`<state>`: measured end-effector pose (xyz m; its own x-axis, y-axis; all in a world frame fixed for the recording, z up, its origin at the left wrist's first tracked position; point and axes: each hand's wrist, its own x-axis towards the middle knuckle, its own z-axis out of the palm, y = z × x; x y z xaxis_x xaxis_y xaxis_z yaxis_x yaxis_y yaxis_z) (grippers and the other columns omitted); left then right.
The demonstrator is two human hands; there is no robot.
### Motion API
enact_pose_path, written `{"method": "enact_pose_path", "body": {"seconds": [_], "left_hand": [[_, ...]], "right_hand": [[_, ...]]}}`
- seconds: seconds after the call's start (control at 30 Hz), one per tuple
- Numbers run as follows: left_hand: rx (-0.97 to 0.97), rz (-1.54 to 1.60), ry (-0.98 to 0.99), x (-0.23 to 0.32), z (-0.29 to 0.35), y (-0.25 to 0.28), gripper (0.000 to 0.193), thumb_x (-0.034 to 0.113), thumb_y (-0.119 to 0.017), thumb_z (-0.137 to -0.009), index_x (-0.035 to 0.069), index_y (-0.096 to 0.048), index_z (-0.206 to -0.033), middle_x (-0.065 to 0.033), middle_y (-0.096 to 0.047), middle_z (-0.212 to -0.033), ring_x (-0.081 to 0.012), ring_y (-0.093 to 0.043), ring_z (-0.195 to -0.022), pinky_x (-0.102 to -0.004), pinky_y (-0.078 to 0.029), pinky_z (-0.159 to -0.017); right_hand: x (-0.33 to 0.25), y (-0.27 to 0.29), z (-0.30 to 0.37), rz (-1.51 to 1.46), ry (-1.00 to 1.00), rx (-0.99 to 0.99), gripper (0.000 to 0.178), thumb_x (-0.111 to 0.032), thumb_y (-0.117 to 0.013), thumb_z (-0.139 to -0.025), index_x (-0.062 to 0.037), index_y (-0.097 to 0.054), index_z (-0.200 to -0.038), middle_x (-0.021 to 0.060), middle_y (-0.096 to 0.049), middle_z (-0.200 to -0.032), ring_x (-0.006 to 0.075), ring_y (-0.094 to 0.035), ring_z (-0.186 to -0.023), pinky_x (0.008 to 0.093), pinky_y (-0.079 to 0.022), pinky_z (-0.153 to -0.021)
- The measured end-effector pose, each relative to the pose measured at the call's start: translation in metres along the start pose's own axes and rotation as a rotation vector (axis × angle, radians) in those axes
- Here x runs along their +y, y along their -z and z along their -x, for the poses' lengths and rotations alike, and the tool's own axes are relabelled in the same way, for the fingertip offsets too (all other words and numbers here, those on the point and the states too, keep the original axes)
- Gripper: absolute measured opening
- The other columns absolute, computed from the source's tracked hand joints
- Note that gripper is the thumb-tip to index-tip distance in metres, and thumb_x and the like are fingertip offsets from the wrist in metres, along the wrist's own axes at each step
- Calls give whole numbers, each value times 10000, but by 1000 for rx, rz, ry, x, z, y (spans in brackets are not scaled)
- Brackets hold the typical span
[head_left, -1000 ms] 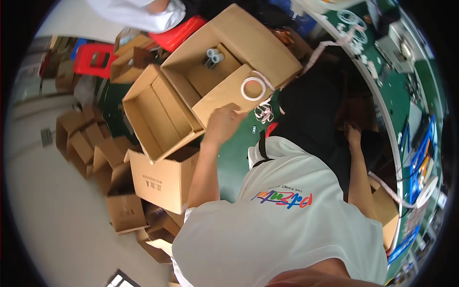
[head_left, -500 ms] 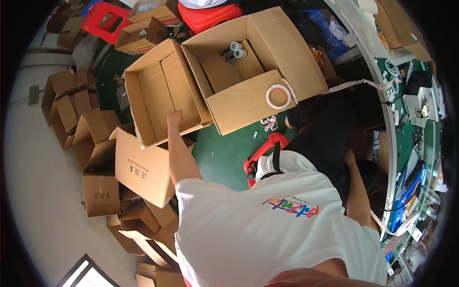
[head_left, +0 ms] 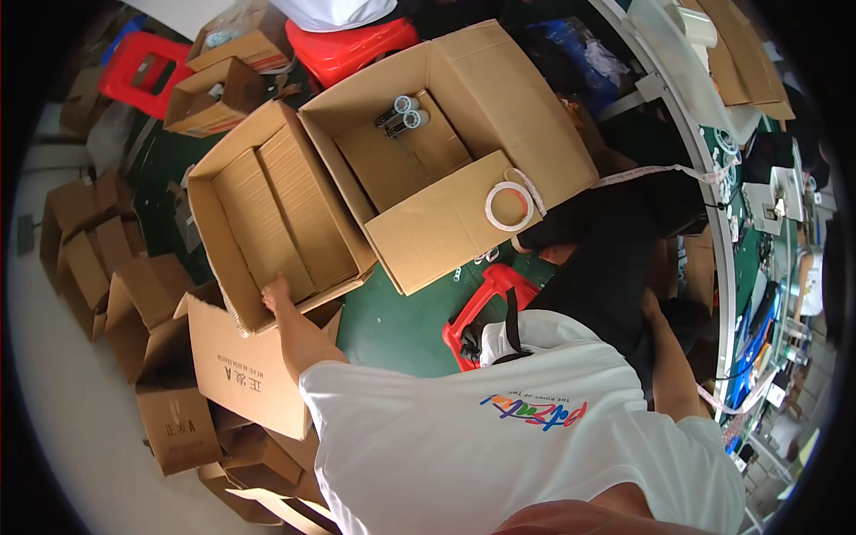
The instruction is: Assemble and pack small electronic components into cardboard boxes on a production line.
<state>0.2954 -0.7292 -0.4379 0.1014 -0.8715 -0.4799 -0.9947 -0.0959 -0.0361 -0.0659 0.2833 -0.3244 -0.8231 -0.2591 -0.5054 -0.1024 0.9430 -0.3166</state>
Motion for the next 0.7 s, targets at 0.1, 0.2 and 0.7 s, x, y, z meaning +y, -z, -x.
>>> {"method": "enact_pose_path", "body": {"seconds": [0.1,0.2,0.7], "left_hand": [[42,36,-28,17,10,7,1113,766,-620,-828,-176,-449,-1396,-303,-580,-1398,-407,-565,-1295,-456,-472,-1074],[-63,115,-19,21,14,22,1212,836,-722,-687,-125,-503,-1392,-281,-588,-1392,-394,-550,-1298,-453,-447,-1094],[-138,104,-283,40,55,-5,980,644,-863,-682,-127,-659,-1252,-266,-722,-1177,-358,-719,-1052,-390,-576,-897]], "right_hand": [[-4,-27,34,-2,48,-37,396,-265,-488,-1025,49,-700,-1139,234,-747,-1068,384,-713,-888,463,-542,-790],[31,-30,31,-53,72,-62,400,-267,-489,-1023,50,-707,-1131,228,-754,-1066,366,-719,-886,457,-544,-780],[37,-56,1,-450,63,-92,414,-228,-429,-1033,60,-680,-1191,262,-732,-1153,428,-711,-1007,481,-543,-852]]}}
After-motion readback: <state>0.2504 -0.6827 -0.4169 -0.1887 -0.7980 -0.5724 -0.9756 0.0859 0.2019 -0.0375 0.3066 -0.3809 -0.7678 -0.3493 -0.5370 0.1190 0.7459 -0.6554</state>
